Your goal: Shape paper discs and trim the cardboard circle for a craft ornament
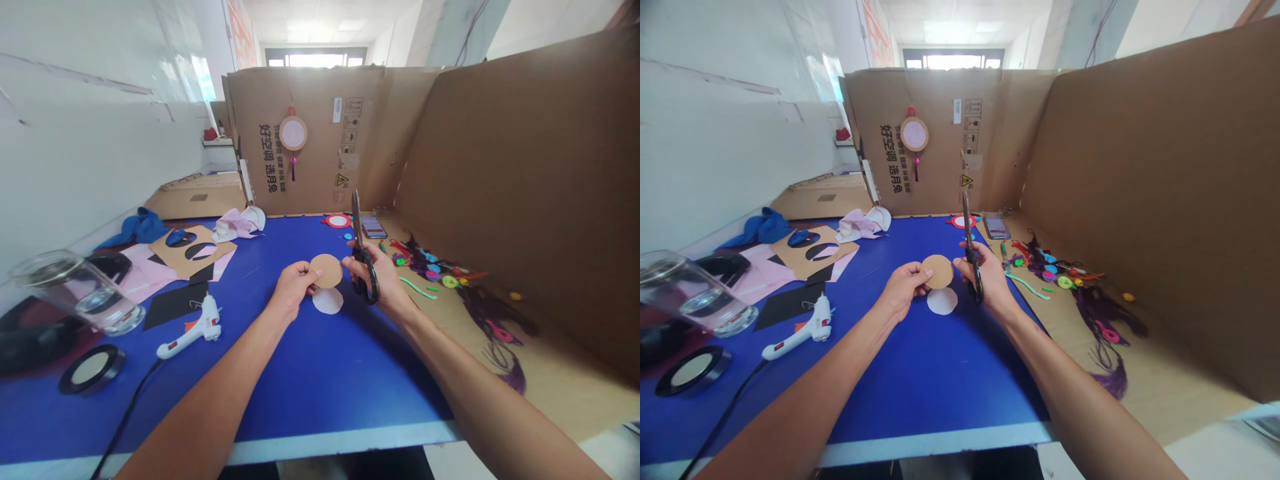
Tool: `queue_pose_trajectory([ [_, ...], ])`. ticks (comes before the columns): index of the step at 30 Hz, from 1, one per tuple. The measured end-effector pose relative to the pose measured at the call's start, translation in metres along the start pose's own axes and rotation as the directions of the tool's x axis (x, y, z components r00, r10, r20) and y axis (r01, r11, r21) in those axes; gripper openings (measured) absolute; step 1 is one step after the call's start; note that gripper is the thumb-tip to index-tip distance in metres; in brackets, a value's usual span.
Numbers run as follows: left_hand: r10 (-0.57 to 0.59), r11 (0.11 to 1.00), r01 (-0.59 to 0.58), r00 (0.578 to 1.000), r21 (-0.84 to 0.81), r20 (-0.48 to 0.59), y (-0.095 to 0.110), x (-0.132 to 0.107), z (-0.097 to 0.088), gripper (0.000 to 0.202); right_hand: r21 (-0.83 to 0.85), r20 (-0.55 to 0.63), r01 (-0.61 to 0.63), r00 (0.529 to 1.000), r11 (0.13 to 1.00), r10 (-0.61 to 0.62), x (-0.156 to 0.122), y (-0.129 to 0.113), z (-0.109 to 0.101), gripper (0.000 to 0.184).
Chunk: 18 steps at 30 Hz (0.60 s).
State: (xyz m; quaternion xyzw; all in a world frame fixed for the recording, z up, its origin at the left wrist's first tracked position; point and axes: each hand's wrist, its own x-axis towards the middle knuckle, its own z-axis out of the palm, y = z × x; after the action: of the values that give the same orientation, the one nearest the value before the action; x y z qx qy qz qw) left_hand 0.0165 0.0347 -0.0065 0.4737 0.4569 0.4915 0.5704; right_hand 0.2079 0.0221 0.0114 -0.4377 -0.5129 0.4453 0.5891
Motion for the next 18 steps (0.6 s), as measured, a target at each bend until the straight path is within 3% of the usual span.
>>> queue_pose_trajectory([
  [18,0.027,0.999,-0.028,0.999,0.016,0.044,0.0006,-0.0018,0.0027,0.021,-0.048,0.052,-0.051,0.997,0.998,0.053,0.0012,0.0039,-0.0019,0.060],
])
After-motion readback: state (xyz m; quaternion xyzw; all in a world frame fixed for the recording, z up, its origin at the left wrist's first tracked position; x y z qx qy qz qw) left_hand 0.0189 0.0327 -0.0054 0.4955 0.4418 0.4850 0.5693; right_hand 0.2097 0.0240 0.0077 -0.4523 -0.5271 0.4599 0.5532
